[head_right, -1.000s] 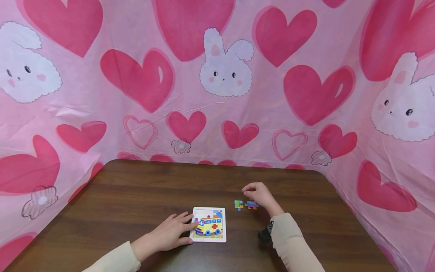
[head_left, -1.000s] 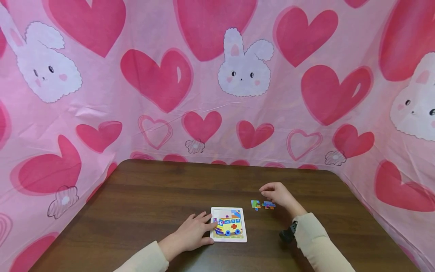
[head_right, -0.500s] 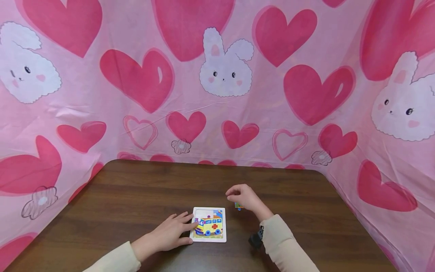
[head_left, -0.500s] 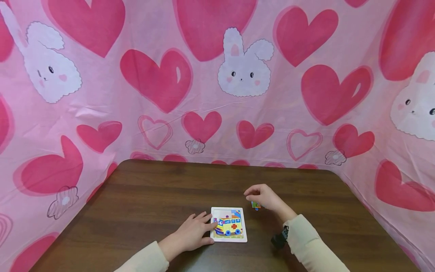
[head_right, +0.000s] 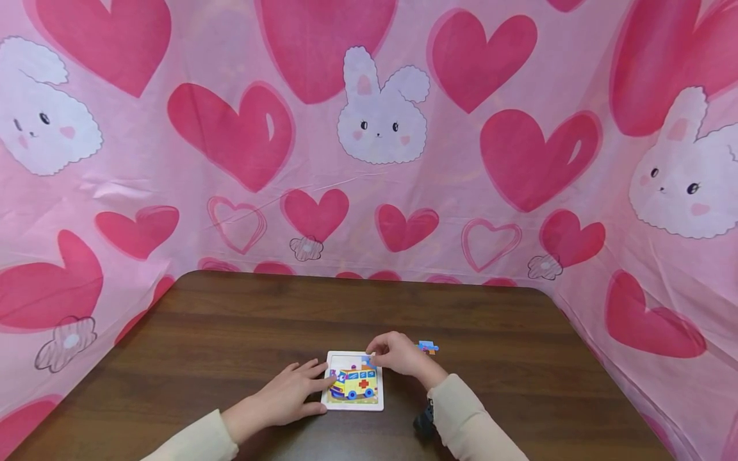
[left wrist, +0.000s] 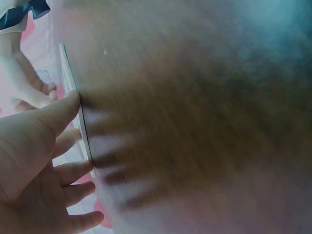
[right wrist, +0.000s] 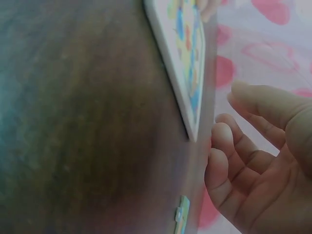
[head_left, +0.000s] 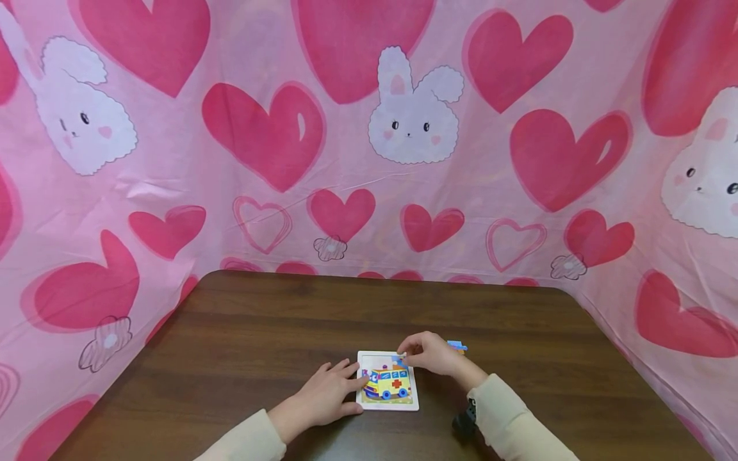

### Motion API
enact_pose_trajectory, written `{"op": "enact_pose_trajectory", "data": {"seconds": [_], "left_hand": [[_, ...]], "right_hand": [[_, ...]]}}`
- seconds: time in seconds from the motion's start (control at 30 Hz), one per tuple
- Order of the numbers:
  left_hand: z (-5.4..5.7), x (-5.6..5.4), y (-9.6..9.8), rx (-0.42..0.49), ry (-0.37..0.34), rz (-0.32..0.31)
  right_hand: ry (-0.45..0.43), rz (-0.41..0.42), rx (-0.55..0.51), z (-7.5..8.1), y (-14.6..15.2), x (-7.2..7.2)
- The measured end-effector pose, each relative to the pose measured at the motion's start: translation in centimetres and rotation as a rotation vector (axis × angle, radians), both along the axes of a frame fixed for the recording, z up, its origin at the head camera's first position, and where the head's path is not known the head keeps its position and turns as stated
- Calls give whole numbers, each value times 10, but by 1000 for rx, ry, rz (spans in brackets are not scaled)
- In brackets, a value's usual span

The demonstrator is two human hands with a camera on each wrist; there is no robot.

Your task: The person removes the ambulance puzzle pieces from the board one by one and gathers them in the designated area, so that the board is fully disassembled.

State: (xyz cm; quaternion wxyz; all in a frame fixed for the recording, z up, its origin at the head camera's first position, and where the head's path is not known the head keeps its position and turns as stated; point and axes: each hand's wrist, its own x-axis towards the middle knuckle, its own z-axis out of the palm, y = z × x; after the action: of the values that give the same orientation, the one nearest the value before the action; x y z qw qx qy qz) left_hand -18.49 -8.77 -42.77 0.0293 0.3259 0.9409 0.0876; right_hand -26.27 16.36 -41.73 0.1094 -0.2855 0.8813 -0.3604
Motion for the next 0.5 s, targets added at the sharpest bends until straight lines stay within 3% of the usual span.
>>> {"op": "enact_pose_trajectory", "data": {"seconds": [0.17,0.5], "left_hand": [[0,0,0,-6,13,-8],[0,0,0,-16,11,-7]], "right_hand": [[14,61,44,-5,-4,3],[10,43,85,-8,-11,6]]}}
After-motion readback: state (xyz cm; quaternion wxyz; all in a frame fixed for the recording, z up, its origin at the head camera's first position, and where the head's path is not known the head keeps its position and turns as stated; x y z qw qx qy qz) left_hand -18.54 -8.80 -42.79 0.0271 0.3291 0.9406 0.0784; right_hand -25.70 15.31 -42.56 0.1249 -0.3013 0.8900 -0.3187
